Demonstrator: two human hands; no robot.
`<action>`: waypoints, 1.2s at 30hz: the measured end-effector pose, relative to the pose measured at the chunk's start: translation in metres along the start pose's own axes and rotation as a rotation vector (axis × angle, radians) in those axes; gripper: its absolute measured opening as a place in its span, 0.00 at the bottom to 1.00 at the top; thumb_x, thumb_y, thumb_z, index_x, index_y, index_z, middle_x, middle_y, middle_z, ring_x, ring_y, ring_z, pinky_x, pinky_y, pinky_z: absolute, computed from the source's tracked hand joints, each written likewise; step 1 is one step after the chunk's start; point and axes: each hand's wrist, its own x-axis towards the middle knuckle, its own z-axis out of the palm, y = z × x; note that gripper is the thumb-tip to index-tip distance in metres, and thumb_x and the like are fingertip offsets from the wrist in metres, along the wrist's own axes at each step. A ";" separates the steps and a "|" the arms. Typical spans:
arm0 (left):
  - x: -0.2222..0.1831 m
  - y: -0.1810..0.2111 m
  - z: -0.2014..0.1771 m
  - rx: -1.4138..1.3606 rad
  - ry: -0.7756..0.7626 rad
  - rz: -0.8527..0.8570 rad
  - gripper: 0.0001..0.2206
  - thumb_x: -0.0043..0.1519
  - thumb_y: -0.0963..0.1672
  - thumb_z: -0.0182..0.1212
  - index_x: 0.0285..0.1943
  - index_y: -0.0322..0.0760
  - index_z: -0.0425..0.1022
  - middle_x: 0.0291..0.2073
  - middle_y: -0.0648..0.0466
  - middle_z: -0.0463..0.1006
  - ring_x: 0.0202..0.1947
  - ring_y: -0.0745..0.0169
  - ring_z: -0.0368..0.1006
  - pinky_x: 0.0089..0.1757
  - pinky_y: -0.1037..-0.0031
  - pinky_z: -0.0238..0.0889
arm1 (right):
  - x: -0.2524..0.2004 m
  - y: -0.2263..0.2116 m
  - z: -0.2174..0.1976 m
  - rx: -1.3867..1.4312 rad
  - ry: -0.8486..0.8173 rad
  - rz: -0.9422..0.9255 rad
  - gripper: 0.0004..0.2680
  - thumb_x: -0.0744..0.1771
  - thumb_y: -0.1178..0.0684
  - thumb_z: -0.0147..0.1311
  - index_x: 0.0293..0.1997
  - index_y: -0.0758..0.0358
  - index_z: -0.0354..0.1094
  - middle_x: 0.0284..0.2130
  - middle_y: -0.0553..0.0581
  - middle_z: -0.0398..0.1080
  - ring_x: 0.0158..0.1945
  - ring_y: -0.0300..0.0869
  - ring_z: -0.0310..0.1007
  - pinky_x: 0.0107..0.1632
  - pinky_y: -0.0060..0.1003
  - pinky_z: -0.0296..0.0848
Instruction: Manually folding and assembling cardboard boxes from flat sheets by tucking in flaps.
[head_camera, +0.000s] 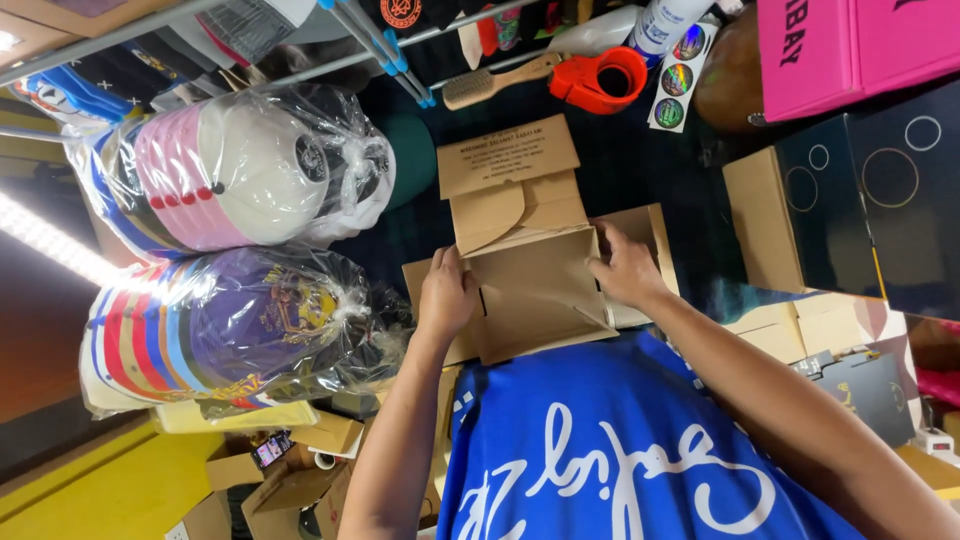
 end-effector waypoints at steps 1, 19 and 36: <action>-0.004 0.005 -0.004 0.024 0.002 0.021 0.25 0.61 0.40 0.53 0.70 0.29 0.62 0.55 0.43 0.68 0.46 0.34 0.77 0.42 0.54 0.76 | 0.002 0.001 0.001 0.047 -0.005 0.026 0.24 0.61 0.45 0.54 0.68 0.47 0.61 0.50 0.65 0.75 0.53 0.60 0.75 0.59 0.56 0.72; -0.011 0.115 0.098 -0.038 -0.474 0.136 0.32 0.60 0.63 0.48 0.34 0.32 0.80 0.26 0.42 0.81 0.37 0.37 0.81 0.36 0.55 0.71 | 0.004 0.001 -0.011 0.089 -0.040 0.013 0.20 0.63 0.43 0.57 0.63 0.49 0.68 0.49 0.66 0.76 0.57 0.61 0.72 0.60 0.59 0.70; -0.025 0.151 0.073 -0.287 -0.325 0.166 0.46 0.57 0.52 0.69 0.82 0.55 0.40 0.59 0.44 0.77 0.51 0.46 0.79 0.55 0.59 0.73 | -0.020 -0.026 -0.046 0.404 -0.163 0.134 0.19 0.64 0.51 0.52 0.64 0.54 0.69 0.57 0.59 0.73 0.65 0.53 0.67 0.65 0.52 0.65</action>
